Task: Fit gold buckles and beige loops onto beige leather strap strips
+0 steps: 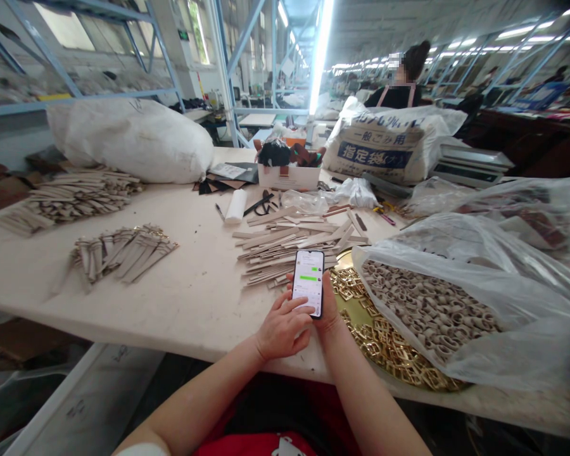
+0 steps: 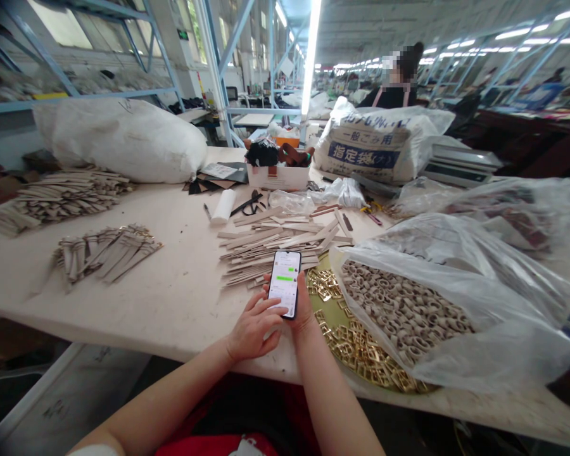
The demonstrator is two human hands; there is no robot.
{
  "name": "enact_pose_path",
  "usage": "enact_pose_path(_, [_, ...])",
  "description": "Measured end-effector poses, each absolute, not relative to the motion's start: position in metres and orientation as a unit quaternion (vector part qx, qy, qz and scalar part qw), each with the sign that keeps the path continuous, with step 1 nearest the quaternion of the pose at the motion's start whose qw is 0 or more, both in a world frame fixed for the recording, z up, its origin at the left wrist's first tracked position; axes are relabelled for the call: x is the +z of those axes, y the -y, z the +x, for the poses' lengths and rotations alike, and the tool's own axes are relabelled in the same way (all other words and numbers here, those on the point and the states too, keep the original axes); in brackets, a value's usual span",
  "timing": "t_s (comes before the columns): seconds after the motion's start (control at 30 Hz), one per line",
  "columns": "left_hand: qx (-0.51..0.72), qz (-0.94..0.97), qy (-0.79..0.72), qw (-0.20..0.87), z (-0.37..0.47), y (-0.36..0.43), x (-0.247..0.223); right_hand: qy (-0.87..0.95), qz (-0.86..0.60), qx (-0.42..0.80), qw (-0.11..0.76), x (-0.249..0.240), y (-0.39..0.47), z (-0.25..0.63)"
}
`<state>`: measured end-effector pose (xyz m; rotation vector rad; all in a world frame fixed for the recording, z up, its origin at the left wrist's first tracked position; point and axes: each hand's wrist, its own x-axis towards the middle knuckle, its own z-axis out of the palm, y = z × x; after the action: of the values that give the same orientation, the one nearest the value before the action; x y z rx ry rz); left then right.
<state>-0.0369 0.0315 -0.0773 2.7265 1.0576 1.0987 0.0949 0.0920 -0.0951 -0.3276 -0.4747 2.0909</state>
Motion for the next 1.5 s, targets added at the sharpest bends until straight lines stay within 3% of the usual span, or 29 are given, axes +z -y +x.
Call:
enact_pose_path(0.33, [0.429, 0.801, -0.417, -0.001, -0.0404, -0.0328, -0.0764, 0.189, -0.135, 0.847, 0.479, -0.0993, -0.0950, 0.0948])
enact_pose_path(0.63, [0.387, 0.813, -0.435, 0.004, -0.0377, -0.0347, -0.0767, 0.189, -0.138, 0.830, 0.507, -0.1020, -0.0952, 0.0940])
enact_pose_path(0.9, [0.334, 0.869, -0.367, -0.001, -0.0352, -0.0352, -0.0770, 0.207, -0.136, 0.848, 0.469, -0.0985, -0.0927, 0.0918])
enact_pose_path(1.17, [0.420, 0.791, -0.445, -0.005, -0.0397, -0.0339, -0.0758, 0.193, -0.126, 0.841, 0.490, -0.0985, -0.0932, 0.0924])
enact_pose_path(1.5, [0.389, 0.790, -0.474, -0.004, -0.0360, -0.0359, -0.0745, 0.192, -0.125, 0.841, 0.490, -0.0943, -0.0920, 0.0920])
